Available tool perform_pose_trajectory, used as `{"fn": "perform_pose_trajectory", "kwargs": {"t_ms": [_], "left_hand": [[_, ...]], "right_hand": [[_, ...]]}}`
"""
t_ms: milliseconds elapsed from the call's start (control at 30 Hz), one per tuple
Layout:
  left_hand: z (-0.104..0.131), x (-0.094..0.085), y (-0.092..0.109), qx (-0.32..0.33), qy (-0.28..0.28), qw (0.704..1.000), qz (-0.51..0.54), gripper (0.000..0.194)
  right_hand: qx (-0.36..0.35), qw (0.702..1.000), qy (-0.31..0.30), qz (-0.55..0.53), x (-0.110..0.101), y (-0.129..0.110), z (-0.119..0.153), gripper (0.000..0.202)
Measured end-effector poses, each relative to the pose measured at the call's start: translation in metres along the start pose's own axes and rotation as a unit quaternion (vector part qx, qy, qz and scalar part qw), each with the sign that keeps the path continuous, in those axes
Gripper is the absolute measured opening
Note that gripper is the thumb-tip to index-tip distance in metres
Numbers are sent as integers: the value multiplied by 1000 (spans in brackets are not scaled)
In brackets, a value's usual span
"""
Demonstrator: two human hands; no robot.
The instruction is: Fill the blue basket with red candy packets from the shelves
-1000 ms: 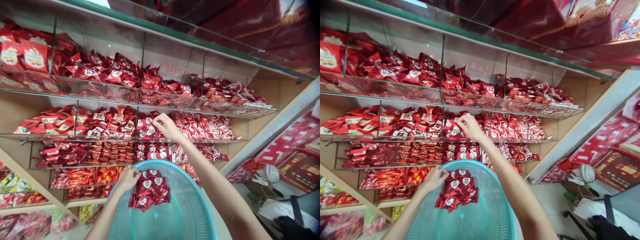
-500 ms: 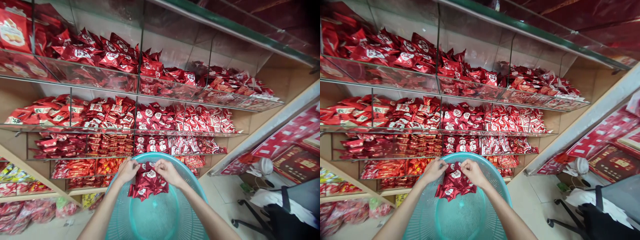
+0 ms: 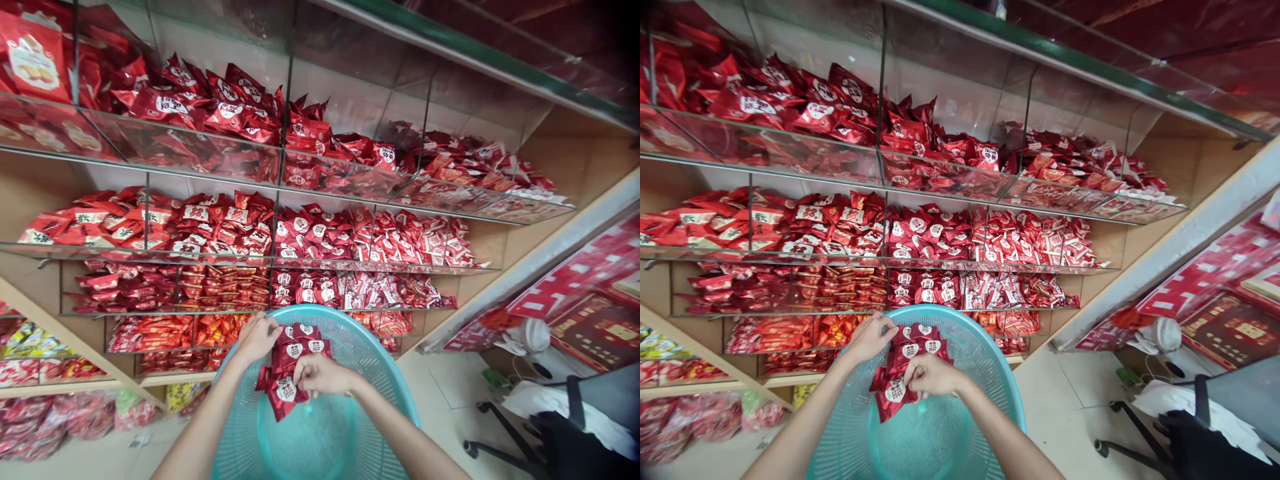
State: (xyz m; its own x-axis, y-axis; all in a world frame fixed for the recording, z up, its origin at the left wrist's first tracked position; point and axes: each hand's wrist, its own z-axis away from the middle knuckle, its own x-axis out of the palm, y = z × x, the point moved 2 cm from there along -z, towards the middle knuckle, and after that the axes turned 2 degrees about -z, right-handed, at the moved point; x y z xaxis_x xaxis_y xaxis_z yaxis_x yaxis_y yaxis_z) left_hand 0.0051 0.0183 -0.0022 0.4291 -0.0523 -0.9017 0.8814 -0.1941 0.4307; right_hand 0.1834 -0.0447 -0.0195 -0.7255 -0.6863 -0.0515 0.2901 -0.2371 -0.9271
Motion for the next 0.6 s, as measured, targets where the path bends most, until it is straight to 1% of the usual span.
{"fn": "perform_pose_trajectory", "kwargs": {"t_ms": [33,100,200,267,333,400,500,600], "left_hand": [[0,-1,1,1,0,1000,0,26],[0,-2,2,-1,2,1000,2,33],[-1,-4,5,-18,1,1000,14,46],[-2,-5,6,-32,-2,999,27,53],[-3,-6,8,-45,-4,998,41,57],[-4,-6,8,-58,-6,997,52,61],[-4,-6,9,-74,-12,995,66,66],[-4,-6,8,-77,-10,994,75,68]], "right_hand": [[-16,1000,26,-5,-6,-1,0,13],[-56,993,107,-2,-19,-2,-1,12],[-117,962,241,48,-40,-2,-2,9],[-147,939,292,104,-50,-3,-5,9],[-158,924,309,157,-59,-5,-9,11],[-154,918,307,196,-65,-8,-16,12],[-140,919,291,226,-72,-12,-29,13],[-130,924,278,229,-75,-14,-43,13]]}}
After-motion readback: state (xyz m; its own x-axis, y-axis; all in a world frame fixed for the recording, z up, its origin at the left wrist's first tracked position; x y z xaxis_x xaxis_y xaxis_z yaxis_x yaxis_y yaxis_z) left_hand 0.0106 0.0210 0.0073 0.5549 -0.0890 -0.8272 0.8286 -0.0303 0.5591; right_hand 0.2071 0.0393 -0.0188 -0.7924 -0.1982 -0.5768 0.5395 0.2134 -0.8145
